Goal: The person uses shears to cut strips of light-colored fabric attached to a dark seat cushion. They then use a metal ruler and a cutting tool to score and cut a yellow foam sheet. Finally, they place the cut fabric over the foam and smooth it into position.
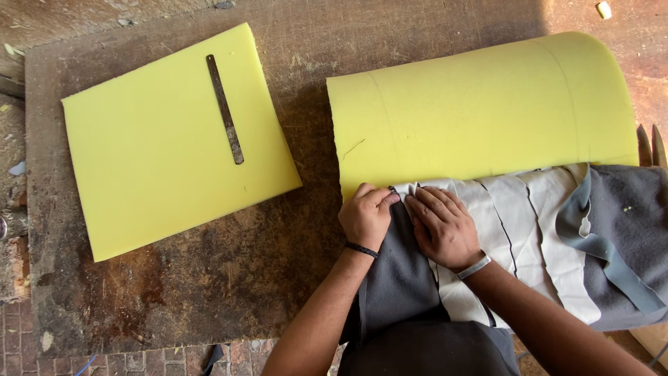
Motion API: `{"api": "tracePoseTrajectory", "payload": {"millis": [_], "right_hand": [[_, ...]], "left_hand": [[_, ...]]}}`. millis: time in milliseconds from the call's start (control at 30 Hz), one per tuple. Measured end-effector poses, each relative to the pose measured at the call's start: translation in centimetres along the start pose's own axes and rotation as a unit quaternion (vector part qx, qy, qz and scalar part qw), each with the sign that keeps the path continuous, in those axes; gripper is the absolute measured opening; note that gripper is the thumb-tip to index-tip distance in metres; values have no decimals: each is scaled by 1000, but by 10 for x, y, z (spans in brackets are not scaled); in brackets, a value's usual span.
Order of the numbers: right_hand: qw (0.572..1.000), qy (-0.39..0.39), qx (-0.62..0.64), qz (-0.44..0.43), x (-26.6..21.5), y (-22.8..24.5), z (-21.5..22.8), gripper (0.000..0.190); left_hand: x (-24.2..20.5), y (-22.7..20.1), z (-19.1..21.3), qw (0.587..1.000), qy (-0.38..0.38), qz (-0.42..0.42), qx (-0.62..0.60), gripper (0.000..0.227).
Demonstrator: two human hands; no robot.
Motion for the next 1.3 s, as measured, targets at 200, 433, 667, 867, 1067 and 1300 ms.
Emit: {"api": "tracePoseTrajectory", "payload": {"millis": [200, 433, 667, 867, 1067, 1300], "right_hand": [[1000, 7, -8, 4, 2, -1, -3, 40], [998, 26, 46, -36, 3, -8, 1, 40], [997, 28, 62, -45, -1, -17, 1, 40], [995, 65, -75, -5, 8, -8, -16, 48], [989, 122, -87, -19, 9, -6, -25, 50], [983, 175, -35, -42, 14, -17, -34, 45]], "left_hand": [[3, -3, -3, 998, -1, -39, 46, 14], [21, 4, -4, 985, 112, 122, 43, 23], [21, -8, -9, 989, 110, 71, 67, 21], [40, 14, -14, 993, 56, 73, 70, 20], [32, 13, -14, 995, 45, 9, 88, 34], [22, 12, -11, 961, 178, -171, 120, 23]]}}
Point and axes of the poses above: each hand's wrist, its own x-axis towards the middle knuckle, its own z-axis out of the back of the hand, y = z × x, the point moved 5 cm from there along x, towards the middle knuckle, and after that the axes turned 15 degrees about -x, right-handed, at the moved point
